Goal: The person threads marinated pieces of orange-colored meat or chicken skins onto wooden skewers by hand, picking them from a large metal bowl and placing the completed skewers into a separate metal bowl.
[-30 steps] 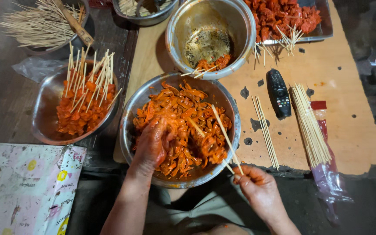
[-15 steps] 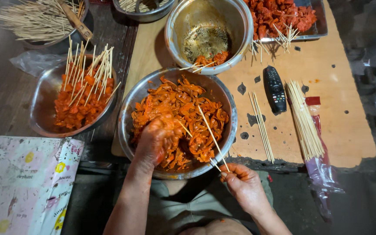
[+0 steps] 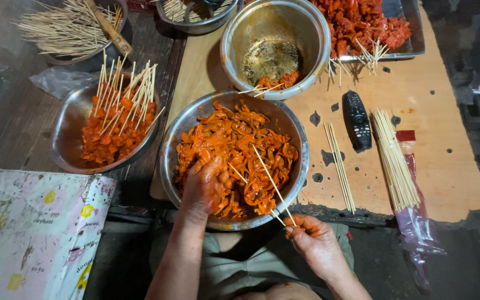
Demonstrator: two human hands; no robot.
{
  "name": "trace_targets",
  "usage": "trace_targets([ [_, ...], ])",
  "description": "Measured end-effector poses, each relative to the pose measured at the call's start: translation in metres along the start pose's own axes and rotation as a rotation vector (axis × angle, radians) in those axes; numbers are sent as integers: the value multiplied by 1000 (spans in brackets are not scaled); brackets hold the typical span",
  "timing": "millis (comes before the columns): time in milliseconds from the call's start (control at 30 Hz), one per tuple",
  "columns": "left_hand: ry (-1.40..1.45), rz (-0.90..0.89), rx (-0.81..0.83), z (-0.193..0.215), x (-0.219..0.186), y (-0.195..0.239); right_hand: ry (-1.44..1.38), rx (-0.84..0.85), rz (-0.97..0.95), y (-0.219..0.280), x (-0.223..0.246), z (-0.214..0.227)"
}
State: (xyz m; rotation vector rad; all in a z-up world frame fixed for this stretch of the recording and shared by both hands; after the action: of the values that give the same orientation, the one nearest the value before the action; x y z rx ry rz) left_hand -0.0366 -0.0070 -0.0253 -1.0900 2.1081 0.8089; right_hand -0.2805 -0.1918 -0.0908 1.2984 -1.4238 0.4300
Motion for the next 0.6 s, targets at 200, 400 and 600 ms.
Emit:
trace_targets([
  [200,128,-14,-45,-16,0,1,-24,43,26,6,3,-5],
  [400,78,25,-82,-22,-9,12,184,17,95,6,11,-9],
  [600,24,20,-49,-19,-10,14,189,22,102,8,16,-11],
])
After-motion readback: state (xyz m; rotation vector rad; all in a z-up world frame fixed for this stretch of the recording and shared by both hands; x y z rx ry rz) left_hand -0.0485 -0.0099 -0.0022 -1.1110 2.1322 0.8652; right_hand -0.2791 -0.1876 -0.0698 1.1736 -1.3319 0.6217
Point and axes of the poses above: each hand's wrist, its own y-axis away from the middle knuckle, its own z-axis out of the back of the hand, x = y × z, the point moved 2 cm from there along -y, towards the middle knuckle
